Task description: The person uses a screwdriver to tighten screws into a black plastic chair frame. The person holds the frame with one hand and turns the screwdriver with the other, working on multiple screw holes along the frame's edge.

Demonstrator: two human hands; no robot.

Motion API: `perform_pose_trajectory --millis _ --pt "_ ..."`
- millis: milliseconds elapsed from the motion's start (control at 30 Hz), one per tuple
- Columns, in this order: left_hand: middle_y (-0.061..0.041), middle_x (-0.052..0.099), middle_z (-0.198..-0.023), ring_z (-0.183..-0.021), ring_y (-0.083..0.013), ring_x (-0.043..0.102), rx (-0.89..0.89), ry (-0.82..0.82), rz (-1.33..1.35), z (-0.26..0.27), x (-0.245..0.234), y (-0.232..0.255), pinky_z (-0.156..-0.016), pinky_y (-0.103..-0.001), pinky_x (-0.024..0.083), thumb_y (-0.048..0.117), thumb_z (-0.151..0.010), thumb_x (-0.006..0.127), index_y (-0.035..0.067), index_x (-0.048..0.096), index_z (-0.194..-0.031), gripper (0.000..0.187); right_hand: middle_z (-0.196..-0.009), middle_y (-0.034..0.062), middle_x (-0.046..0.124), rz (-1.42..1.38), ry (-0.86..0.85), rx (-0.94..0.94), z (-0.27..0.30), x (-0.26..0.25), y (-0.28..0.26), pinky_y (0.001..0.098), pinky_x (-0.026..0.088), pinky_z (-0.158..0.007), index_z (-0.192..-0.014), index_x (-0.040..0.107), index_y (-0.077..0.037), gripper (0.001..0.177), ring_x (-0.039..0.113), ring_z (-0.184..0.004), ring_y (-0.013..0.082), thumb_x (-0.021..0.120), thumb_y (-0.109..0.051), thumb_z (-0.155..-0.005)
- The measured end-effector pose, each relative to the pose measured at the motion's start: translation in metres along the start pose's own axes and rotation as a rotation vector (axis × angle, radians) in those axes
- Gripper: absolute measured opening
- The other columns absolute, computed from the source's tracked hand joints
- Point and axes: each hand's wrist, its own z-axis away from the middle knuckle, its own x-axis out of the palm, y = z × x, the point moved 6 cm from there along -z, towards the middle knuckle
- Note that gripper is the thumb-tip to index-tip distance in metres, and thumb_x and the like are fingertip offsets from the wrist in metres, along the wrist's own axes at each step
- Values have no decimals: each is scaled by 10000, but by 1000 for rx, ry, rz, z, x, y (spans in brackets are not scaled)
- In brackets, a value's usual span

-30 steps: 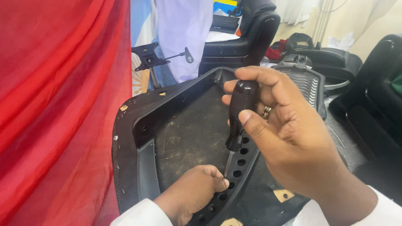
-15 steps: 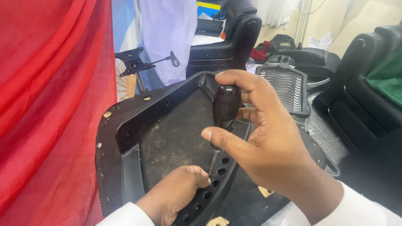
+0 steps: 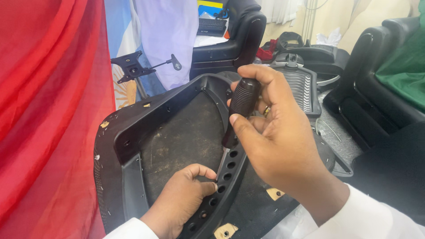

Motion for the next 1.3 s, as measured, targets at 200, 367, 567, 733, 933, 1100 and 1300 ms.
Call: perform_pose_trajectory --millis 200,367,567,733,933,1100,1300 --pt "-34 655 -647 -590 -126 598 148 71 -251 10 -2 14 -602 -283 476 158 -866 780 98 743 -916 87 -1349 110 547 180 -28 -14 3 -2 -4 282 558 -915 -1486 412 -125 721 636 -1174 130 733 35 -862" --pt "-59 725 -723 -689 -149 685 265 123 -563 14 -3 27 -713 -315 539 230 -872 785 114 787 -912 122 -1212 99 657 -34 -22 147 6 -1 -1 285 608 -810 -1537 408 -165 706 695 -1009 132 624 46 -899" --pt "-91 773 -797 -793 -234 758 437 136 -782 18 1 40 -799 -367 559 208 -850 722 160 783 -967 141 -1149 84 658 122 -23 45 10 -7 -5 287 600 -757 -1498 427 -126 703 665 -999 122 719 43 -882" --pt "-117 756 -758 -770 -279 746 560 98 -837 24 3 46 -778 -393 552 207 -877 679 140 763 -987 154 -1213 109 635 -76 53 58 7 -21 9 270 587 -887 -1516 356 -72 705 673 -1061 143 634 104 -892" --pt "-127 745 -764 -775 -302 739 565 82 -888 22 6 47 -774 -413 551 238 -892 659 141 758 -986 167 -1222 124 649 -155 226 138 10 -54 23 315 589 -743 -1487 373 -68 671 687 -998 155 628 101 -889" --pt "-123 734 -788 -825 -339 705 804 82 -982 24 9 50 -771 -473 518 208 -891 634 88 721 -860 151 -1197 141 651 -295 361 235 13 -71 35 383 636 -768 -1478 352 -57 651 717 -1007 218 614 62 -894" --pt "-151 717 -791 -838 -376 686 749 9 -1205 19 16 47 -788 -500 509 227 -969 524 72 632 -957 189 -1135 152 654 -322 459 356 19 -79 48 436 643 -792 -1457 362 -48 627 722 -988 243 605 49 -888"
